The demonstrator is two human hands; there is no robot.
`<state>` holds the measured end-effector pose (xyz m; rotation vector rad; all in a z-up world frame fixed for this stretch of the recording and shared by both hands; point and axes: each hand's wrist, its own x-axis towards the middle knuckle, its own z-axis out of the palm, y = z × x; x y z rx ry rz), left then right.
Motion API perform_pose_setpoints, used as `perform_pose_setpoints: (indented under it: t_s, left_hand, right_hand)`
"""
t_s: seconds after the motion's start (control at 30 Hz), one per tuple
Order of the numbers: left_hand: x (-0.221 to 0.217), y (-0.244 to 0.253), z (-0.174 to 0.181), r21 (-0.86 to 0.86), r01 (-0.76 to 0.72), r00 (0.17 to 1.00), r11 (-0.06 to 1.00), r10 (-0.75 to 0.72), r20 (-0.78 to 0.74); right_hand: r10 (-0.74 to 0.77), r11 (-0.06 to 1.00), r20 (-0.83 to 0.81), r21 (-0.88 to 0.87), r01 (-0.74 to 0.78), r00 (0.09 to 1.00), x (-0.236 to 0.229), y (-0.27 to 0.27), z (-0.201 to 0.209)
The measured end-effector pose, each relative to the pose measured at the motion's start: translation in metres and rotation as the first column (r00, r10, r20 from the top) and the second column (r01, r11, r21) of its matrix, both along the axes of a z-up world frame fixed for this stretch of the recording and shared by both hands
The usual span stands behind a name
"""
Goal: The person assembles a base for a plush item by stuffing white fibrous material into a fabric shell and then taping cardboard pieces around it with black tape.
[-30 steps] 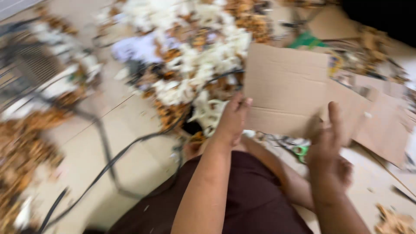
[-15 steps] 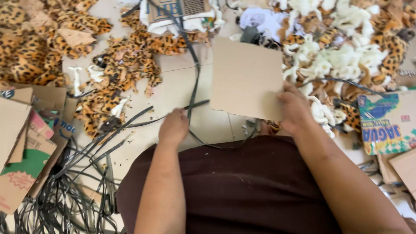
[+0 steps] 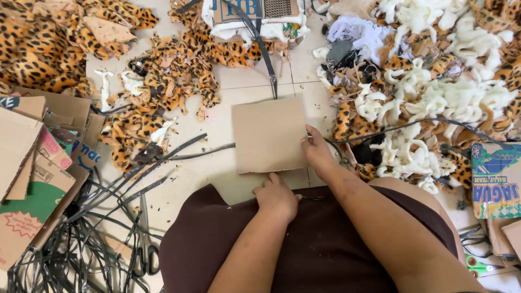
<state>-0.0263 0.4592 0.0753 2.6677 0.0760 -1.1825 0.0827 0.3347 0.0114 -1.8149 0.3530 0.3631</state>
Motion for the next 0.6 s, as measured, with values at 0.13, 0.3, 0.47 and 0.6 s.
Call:
perform_pose_setpoints:
  t_s: [0.13,0.3,0.47,0.6]
  left_hand:
    - [0.001,-0.004,0.003,-0.053,-0.034,0.999,0.998,0.036,0.032]
    - [0.001,-0.006,-0.019,-0.067,-0.022,0.994,0.998,0.029,0.103]
    - [0.0,0.0,-0.019,-0.087,-0.017,0.987,0.996,0.031,0.156]
    - [0.014,0.012,-0.019,-0.087,0.005,0.972,0.996,0.016,0.236]
  right_hand:
    - [0.249,0.898,0.059,-0.388,-0.207,0.967,0.012,-0.015,-0.029]
    - [0.47,0.596,0.288,-0.801,-0.059,0.834,-0.013,0.006,0.019]
    - [0.634,0.368,0.065,-0.901,-0.227,0.77,-0.029,0.016,0.01]
    - [0.69,0.311,0.043,-0.919,-0.243,0.722,-0.024,0.013,-0.001]
